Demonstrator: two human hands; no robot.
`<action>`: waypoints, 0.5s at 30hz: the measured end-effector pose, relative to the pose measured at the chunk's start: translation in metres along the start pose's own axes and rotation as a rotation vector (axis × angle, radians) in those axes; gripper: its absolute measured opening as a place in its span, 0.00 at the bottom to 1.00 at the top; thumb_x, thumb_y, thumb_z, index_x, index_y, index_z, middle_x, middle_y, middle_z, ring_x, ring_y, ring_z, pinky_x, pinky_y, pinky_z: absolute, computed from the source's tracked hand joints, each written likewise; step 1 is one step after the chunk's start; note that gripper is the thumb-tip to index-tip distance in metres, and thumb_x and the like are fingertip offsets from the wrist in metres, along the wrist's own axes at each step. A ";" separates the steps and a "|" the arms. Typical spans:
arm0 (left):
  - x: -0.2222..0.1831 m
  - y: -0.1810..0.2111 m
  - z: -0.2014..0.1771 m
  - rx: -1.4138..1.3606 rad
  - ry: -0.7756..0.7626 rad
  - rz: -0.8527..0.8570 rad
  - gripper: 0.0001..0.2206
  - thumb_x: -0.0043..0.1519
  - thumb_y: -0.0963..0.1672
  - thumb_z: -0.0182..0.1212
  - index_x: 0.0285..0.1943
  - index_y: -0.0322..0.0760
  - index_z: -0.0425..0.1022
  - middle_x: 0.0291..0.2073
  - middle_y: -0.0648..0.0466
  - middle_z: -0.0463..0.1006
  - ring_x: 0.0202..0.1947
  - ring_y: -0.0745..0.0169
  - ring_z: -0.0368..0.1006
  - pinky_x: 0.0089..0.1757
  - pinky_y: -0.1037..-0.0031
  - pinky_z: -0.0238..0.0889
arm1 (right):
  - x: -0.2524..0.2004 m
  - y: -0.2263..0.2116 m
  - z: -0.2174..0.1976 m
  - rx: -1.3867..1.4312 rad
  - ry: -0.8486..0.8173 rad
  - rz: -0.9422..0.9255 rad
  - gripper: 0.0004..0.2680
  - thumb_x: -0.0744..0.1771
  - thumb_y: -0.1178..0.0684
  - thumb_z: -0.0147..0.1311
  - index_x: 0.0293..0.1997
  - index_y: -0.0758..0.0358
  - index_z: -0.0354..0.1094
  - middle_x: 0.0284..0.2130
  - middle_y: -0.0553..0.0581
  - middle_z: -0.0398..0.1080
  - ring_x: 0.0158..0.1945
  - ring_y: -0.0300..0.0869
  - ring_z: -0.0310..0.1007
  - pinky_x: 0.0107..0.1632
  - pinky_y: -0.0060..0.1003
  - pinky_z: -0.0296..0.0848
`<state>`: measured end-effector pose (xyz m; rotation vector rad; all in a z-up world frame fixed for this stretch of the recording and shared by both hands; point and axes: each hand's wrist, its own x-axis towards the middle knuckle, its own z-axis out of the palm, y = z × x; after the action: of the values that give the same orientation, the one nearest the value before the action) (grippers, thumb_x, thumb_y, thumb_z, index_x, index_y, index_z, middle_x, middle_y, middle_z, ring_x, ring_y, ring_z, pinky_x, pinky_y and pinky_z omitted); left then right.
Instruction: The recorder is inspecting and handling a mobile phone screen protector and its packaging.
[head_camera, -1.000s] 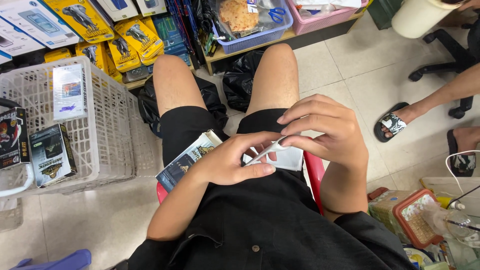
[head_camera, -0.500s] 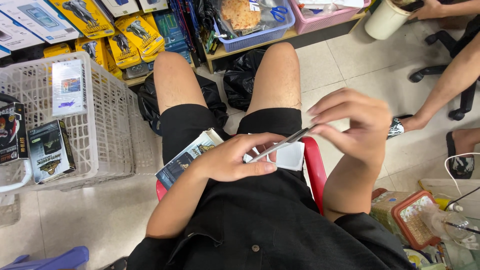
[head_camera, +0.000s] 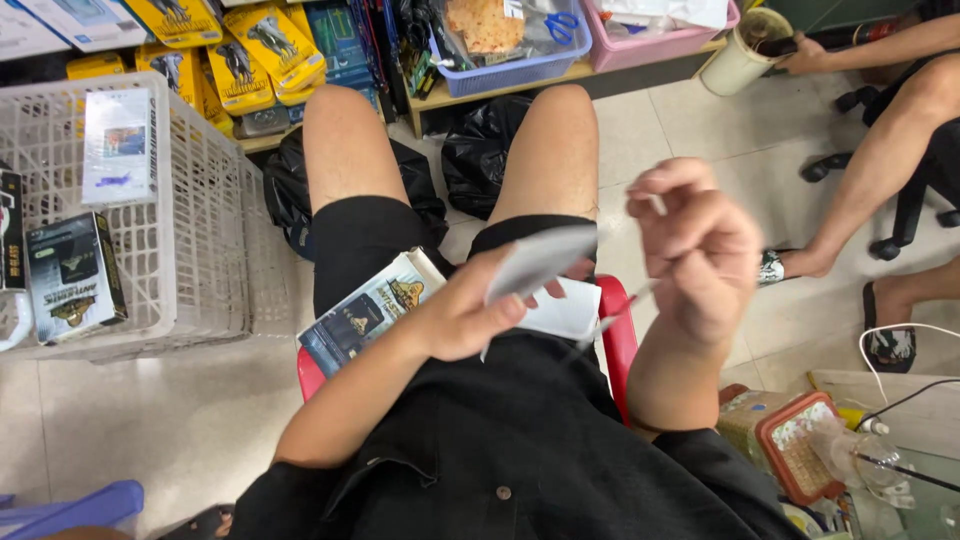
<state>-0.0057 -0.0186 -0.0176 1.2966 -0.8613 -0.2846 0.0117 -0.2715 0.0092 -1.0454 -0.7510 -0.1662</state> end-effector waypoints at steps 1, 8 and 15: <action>0.002 -0.005 0.001 0.008 -0.005 0.008 0.37 0.71 0.61 0.44 0.73 0.26 0.61 0.61 0.45 0.73 0.54 0.60 0.73 0.51 0.72 0.73 | 0.004 0.004 0.005 -0.002 -0.005 -0.011 0.08 0.71 0.51 0.60 0.40 0.62 0.66 0.59 0.60 0.65 0.60 0.41 0.65 0.61 0.35 0.67; 0.004 -0.009 0.001 -0.146 -0.100 0.010 0.42 0.70 0.65 0.38 0.74 0.26 0.61 0.61 0.48 0.74 0.60 0.60 0.71 0.63 0.68 0.64 | 0.013 0.030 0.010 -0.106 0.076 0.106 0.07 0.71 0.52 0.61 0.43 0.62 0.66 0.62 0.60 0.61 0.60 0.41 0.64 0.62 0.36 0.68; -0.006 -0.034 -0.007 -0.236 -0.051 -0.076 0.43 0.68 0.66 0.38 0.69 0.25 0.68 0.56 0.47 0.75 0.58 0.58 0.72 0.59 0.68 0.66 | 0.019 0.047 0.042 -0.484 0.154 0.041 0.17 0.73 0.40 0.51 0.61 0.63 0.62 0.69 0.63 0.55 0.64 0.44 0.66 0.62 0.38 0.67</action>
<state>0.0042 -0.0198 -0.0515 1.1069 -0.7970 -0.4674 0.0270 -0.2079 -0.0011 -1.4868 -0.5595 -0.4028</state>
